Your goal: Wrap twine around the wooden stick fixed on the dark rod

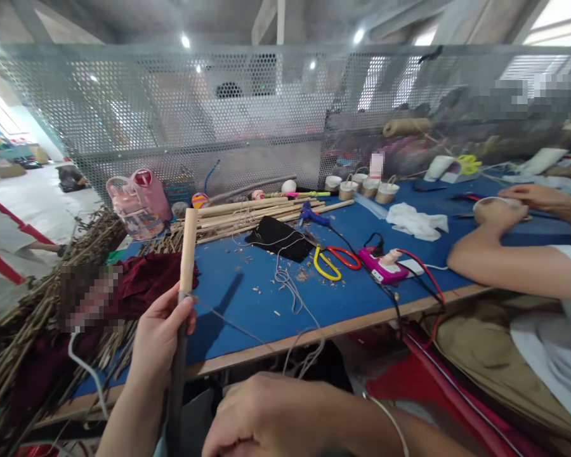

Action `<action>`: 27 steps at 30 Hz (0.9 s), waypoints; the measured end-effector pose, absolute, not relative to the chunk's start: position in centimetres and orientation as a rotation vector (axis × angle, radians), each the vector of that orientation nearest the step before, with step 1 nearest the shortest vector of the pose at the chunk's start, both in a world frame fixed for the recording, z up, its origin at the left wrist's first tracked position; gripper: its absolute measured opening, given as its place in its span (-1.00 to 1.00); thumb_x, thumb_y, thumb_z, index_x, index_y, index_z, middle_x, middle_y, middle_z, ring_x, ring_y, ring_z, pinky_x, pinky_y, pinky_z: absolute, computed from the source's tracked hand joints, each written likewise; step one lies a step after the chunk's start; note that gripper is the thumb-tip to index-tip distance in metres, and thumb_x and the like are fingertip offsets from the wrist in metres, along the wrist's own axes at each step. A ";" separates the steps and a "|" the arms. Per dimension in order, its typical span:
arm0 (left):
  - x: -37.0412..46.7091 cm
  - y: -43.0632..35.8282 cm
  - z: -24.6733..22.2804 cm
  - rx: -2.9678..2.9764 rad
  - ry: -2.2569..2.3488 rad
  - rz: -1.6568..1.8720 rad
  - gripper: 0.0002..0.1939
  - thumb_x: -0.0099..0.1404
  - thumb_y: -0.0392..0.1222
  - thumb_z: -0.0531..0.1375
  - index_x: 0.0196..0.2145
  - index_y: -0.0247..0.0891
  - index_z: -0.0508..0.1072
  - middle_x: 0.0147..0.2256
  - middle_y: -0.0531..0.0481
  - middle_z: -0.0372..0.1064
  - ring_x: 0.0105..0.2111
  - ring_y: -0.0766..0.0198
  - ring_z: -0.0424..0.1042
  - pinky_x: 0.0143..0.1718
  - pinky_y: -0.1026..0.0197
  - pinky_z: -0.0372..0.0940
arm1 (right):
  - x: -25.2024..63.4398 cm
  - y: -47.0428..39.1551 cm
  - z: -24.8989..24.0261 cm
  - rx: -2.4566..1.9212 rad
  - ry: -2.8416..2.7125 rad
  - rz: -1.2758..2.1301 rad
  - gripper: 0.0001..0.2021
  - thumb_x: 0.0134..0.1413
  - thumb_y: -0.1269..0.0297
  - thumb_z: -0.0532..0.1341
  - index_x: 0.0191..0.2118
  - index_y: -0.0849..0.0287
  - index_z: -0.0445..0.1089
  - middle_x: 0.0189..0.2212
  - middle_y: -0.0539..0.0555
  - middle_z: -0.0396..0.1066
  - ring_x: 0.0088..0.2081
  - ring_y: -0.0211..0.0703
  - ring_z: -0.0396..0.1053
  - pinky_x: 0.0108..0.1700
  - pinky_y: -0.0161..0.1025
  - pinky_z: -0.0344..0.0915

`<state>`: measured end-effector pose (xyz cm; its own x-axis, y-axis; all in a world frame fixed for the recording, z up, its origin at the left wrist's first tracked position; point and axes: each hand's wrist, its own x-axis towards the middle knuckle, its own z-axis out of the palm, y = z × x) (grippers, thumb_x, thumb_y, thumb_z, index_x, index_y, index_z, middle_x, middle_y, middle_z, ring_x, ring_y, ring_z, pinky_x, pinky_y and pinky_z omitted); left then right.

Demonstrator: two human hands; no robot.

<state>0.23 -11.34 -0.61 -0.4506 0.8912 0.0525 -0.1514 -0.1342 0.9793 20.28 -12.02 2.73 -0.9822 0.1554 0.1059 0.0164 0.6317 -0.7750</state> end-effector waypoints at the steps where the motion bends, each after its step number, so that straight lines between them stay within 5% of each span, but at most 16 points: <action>1: 0.0 -11.5 -0.6 0.881 1.344 1.700 -0.48 0.01 -0.13 0.29 -0.05 -0.33 0.39 -0.50 0.05 0.36 -0.63 0.42 0.25 -0.69 0.35 0.17 | 20.1 -11.0 3.2 -0.111 -2.694 1.258 -0.83 0.03 0.41 0.15 -0.25 0.15 0.44 -0.36 0.00 0.44 -0.31 -0.32 0.36 -0.23 -0.42 0.24; 9: 0.6 -12.0 -1.1 0.887 1.292 1.646 -0.47 0.04 -0.14 0.28 -0.01 -0.28 0.37 -0.47 0.04 0.38 -0.63 0.43 0.25 -0.69 0.36 0.16 | 21.9 5.7 0.6 -1.568 -2.528 0.277 -0.68 -0.01 0.43 0.12 -0.07 0.22 0.38 -0.15 0.24 0.41 -0.15 -0.01 0.34 -0.19 -0.19 0.18; 13: 0.9 -11.7 -1.1 0.862 1.315 1.611 -0.44 0.03 -0.13 0.29 0.01 -0.30 0.36 -0.48 0.03 0.38 -0.63 0.43 0.25 -0.69 0.35 0.17 | 19.9 4.0 1.0 -1.265 -2.651 0.385 -0.81 0.06 0.42 0.07 -0.34 0.25 0.43 -0.30 0.16 0.44 -0.25 -0.13 0.35 -0.24 -0.28 0.15; 19: 0.6 -11.6 -0.8 0.848 1.335 1.587 -0.43 0.02 -0.13 0.29 0.01 -0.30 0.37 -0.46 0.02 0.39 -0.63 0.42 0.26 -0.68 0.35 0.18 | 20.6 -3.0 5.4 -0.405 -3.036 1.090 -0.71 -0.04 0.47 0.11 -0.18 0.12 0.42 -0.41 -0.01 0.45 -0.39 -0.26 0.35 -0.32 -0.35 0.18; 24: 1.1 -11.1 0.4 0.867 1.389 1.595 -0.44 -0.02 -0.10 0.31 -0.04 -0.32 0.41 -0.44 -0.01 0.41 -0.61 0.38 0.30 -0.67 0.32 0.23 | 20.9 -0.2 6.3 -0.903 -2.529 0.739 -0.47 -0.10 0.55 0.07 0.07 0.16 0.23 -0.09 0.15 0.34 -0.10 -0.10 0.31 -0.07 -0.19 0.20; 27: 1.8 -10.5 1.0 0.952 1.503 1.581 -0.45 -0.02 -0.09 0.32 -0.05 -0.28 0.43 -0.41 -0.01 0.39 -0.56 0.36 0.31 -0.64 0.33 0.26 | 18.2 1.0 5.2 -0.684 -2.249 1.137 -0.34 -0.17 0.64 0.01 0.15 0.15 0.06 0.01 0.15 0.23 0.02 -0.15 0.23 0.03 -0.16 0.17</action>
